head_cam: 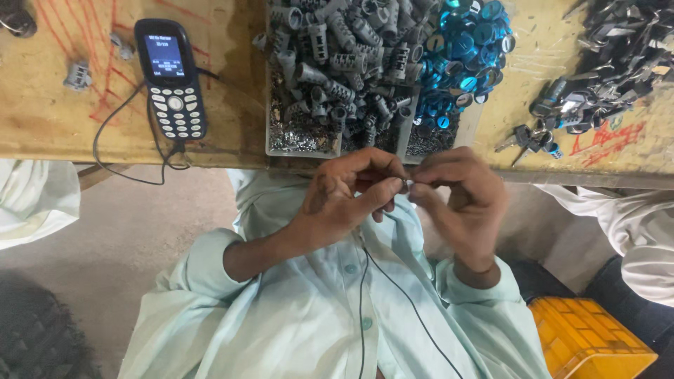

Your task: The person sits at a workbench assembling small plastic parts by hand, picking grey and blue plastic pieces from a compartmented tray, fitting them together between the fingers, and placing the finished assemblies back into the tray. The person repeats this assembly cycle continuously throughout the episode.

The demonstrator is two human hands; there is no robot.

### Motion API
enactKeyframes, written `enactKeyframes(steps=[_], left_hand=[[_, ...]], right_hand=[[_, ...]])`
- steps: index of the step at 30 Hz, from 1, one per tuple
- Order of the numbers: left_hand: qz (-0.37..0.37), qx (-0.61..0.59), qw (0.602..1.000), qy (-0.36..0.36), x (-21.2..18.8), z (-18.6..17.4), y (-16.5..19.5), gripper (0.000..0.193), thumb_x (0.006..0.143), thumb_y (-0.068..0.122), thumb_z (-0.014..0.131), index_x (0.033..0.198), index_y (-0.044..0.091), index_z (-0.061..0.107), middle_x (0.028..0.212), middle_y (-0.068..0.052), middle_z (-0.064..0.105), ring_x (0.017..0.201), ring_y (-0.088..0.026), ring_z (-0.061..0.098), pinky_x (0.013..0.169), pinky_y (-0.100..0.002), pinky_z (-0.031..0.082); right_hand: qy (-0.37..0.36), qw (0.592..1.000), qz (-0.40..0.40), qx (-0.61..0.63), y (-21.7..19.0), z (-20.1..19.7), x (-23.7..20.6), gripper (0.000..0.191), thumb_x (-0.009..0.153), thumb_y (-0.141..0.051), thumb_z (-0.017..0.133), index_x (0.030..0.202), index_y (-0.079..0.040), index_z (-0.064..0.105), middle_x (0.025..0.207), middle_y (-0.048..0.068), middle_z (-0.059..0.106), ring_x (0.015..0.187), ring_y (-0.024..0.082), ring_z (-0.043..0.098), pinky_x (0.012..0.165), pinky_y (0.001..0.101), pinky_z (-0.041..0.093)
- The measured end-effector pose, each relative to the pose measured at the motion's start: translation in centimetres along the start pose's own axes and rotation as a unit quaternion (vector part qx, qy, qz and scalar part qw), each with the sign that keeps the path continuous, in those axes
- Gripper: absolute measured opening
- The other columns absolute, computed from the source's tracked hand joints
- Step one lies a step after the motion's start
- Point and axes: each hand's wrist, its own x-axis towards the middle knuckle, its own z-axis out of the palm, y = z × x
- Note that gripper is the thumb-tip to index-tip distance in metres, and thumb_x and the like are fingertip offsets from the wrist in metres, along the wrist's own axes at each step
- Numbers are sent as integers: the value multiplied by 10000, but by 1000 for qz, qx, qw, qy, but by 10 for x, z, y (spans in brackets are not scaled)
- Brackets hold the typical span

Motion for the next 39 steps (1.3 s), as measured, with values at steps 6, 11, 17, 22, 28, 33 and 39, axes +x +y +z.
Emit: enactKeyframes(steps=[6, 11, 17, 22, 28, 33, 39], left_hand=[[-7, -54, 998, -44, 0, -8, 1, 231, 1045, 164, 658, 1172, -28, 635, 905, -71, 701, 778, -108, 672, 726, -279, 574], [8, -7, 999, -42, -6, -6, 4, 233, 1044, 161, 652, 1183, -25, 630, 941, -80, 719, 819, -115, 698, 757, -283, 595], [21, -17, 1000, -14, -6, 0, 3, 245, 1038, 148, 654, 1195, -37, 616, 983, -92, 716, 853, -127, 718, 770, -291, 619], [65, 28, 997, -25, -8, 0, 5, 221, 1051, 135, 643, 1195, -30, 614, 1011, -71, 719, 895, -105, 725, 799, -272, 625], [77, 67, 994, -23, -6, -4, 15, 188, 1002, 128, 698, 1125, -13, 673, 1084, -37, 672, 908, -74, 676, 771, -244, 591], [64, 229, 969, -67, -10, -21, 21, 185, 937, 175, 725, 1034, 19, 739, 902, 2, 706, 786, -61, 630, 694, -222, 524], [-59, 78, 992, -74, -13, -23, 10, 211, 939, 184, 706, 1042, 1, 710, 769, 15, 659, 673, -44, 588, 609, -224, 506]], right_hand=[[-56, 998, 3, -16, 4, 4, -7, 139, 926, 50, 765, 1027, 48, 670, 1068, 117, 643, 947, 135, 638, 814, 239, 531], [-28, 990, 80, 112, 9, 5, -14, 95, 966, 43, 708, 1050, 41, 666, 1113, 96, 613, 909, 131, 648, 830, 264, 559], [-34, 998, 22, 49, 14, 5, -17, 123, 978, 55, 720, 1083, 60, 656, 1096, 102, 606, 967, 127, 610, 858, 241, 516], [-26, 989, 63, 129, 20, 6, -22, 77, 988, 26, 698, 1062, 35, 679, 1129, 90, 611, 906, 115, 658, 834, 264, 573], [64, 981, -106, -149, 29, 17, -18, 237, 849, 72, 789, 1030, 31, 641, 1049, 127, 709, 689, 112, 629, 577, 185, 442], [-127, 958, -237, -100, 32, 0, -2, 274, 833, 11, 830, 1065, -56, 699, 1004, 97, 702, 889, 245, 712, 792, 324, 591], [-127, 988, -23, -79, 8, -2, 13, 266, 852, 17, 813, 1084, -36, 694, 987, 72, 710, 849, 201, 709, 760, 306, 560]])
